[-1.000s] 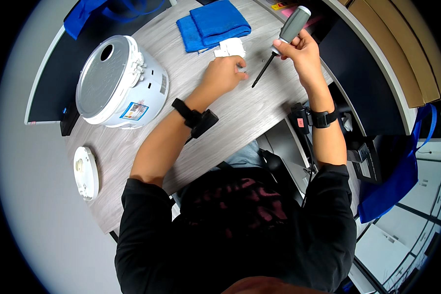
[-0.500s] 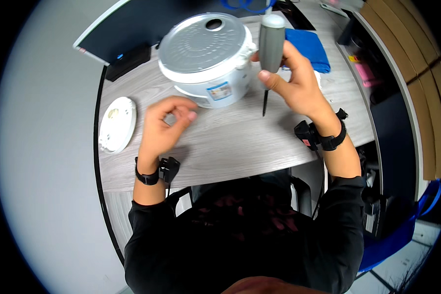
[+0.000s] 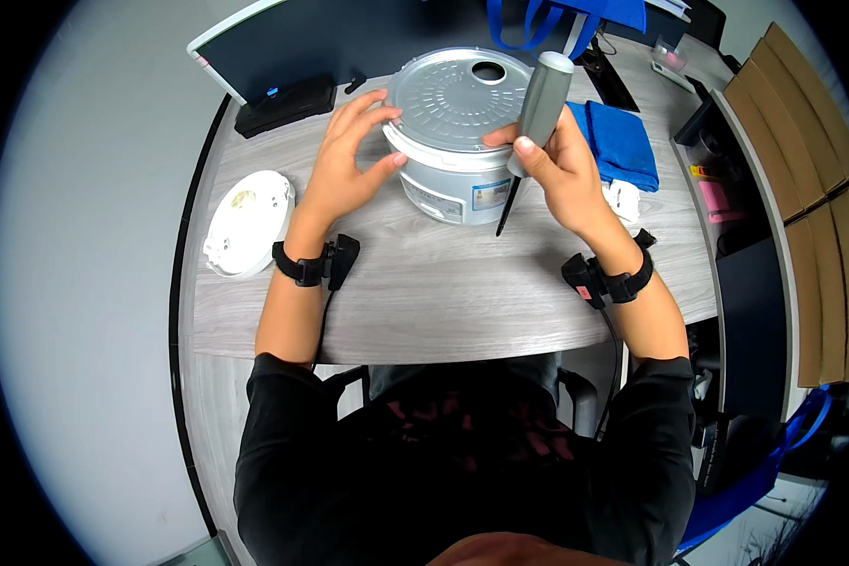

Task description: The person uses a screwdriver to remove screws from the lid of a white rice cooker, then removes the lid and inner metal plate. They wipe the rim of the cooker with a blue cloth.

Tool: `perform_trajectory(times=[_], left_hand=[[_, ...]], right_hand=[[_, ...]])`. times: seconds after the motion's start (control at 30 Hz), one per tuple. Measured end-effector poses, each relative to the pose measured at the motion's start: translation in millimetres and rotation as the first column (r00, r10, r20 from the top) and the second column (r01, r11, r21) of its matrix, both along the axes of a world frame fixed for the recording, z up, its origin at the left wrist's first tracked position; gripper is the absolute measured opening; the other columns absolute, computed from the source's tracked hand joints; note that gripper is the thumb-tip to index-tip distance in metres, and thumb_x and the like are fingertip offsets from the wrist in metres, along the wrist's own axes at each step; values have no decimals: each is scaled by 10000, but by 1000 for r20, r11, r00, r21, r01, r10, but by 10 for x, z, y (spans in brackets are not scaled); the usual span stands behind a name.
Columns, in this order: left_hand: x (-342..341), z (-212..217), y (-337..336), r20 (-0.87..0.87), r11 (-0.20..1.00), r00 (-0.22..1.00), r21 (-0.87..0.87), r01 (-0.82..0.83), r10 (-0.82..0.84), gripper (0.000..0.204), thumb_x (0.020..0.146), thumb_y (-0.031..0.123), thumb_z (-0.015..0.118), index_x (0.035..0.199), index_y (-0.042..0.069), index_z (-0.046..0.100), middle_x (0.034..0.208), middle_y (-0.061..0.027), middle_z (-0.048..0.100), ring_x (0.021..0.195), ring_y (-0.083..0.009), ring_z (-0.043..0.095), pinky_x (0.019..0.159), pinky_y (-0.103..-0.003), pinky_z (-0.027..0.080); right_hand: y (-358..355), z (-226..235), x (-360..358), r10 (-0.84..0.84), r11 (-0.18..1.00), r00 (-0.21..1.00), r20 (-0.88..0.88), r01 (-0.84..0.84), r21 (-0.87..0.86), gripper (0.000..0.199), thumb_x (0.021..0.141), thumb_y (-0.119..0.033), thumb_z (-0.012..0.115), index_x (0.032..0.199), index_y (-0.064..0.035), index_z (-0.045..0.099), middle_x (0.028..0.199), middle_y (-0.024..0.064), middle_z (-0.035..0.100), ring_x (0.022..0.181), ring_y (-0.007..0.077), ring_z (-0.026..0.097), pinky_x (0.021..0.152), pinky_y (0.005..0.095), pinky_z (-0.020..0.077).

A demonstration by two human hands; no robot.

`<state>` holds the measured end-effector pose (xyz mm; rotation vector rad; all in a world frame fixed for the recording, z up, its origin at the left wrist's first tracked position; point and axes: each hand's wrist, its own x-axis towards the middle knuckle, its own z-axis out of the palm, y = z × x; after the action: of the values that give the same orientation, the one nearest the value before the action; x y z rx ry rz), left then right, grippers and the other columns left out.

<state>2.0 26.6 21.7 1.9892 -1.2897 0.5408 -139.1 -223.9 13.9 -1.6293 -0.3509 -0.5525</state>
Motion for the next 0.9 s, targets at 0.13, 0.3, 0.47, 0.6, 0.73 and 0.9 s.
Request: perform_trajectory(times=[0.13,0.3,0.47,0.6,0.73,0.9], left_hand=[[17,12,-59,0,998,998,0,68,-68,446,781,148,798,1197,91,645,1418,-130,545,1308,-327,504,1099,-457,393],[-20,-37,-147,-10,997,998,-45,55,-56,439,745,170,838,1128,74,645,1335,-134,587,1275,-323,523,1069,-445,416],[-74,-44,-228,119,998,992,-48,47,-41,435,704,201,874,1051,73,645,1219,-122,609,1213,-326,543,1014,-425,441],[-143,-32,-305,122,998,992,-39,47,-42,462,659,247,904,999,74,643,1109,-88,607,1103,-294,551,952,-412,438],[-293,-46,-440,152,998,988,-62,-25,35,509,615,329,924,968,95,643,1045,-61,598,1038,-261,534,916,-395,395],[-385,-137,-654,195,986,970,-118,-122,143,540,597,421,925,945,116,647,1012,-43,595,1026,-234,527,923,-391,332]], right_hand=[[-175,16,66,36,999,999,-19,-36,7,359,1017,-240,577,1280,-28,454,1072,160,712,1082,211,650,938,363,493],[-347,36,124,48,999,997,-65,-47,13,339,1024,-269,565,1255,-42,467,1028,164,734,1059,229,676,952,367,491],[-447,41,195,20,1000,997,-71,-20,-3,281,1023,-241,559,1216,-48,490,991,152,739,977,204,686,880,350,504],[-458,31,227,-58,998,995,-78,56,-23,305,1016,-234,571,1239,-41,491,971,137,734,944,189,679,857,335,503],[-340,79,171,-91,996,993,-80,91,-5,336,1004,-228,596,1257,-32,491,956,123,726,926,169,671,833,316,502],[-246,148,170,-54,998,992,-114,52,-18,340,997,-220,612,1249,-21,500,940,118,715,905,162,673,786,303,500]])
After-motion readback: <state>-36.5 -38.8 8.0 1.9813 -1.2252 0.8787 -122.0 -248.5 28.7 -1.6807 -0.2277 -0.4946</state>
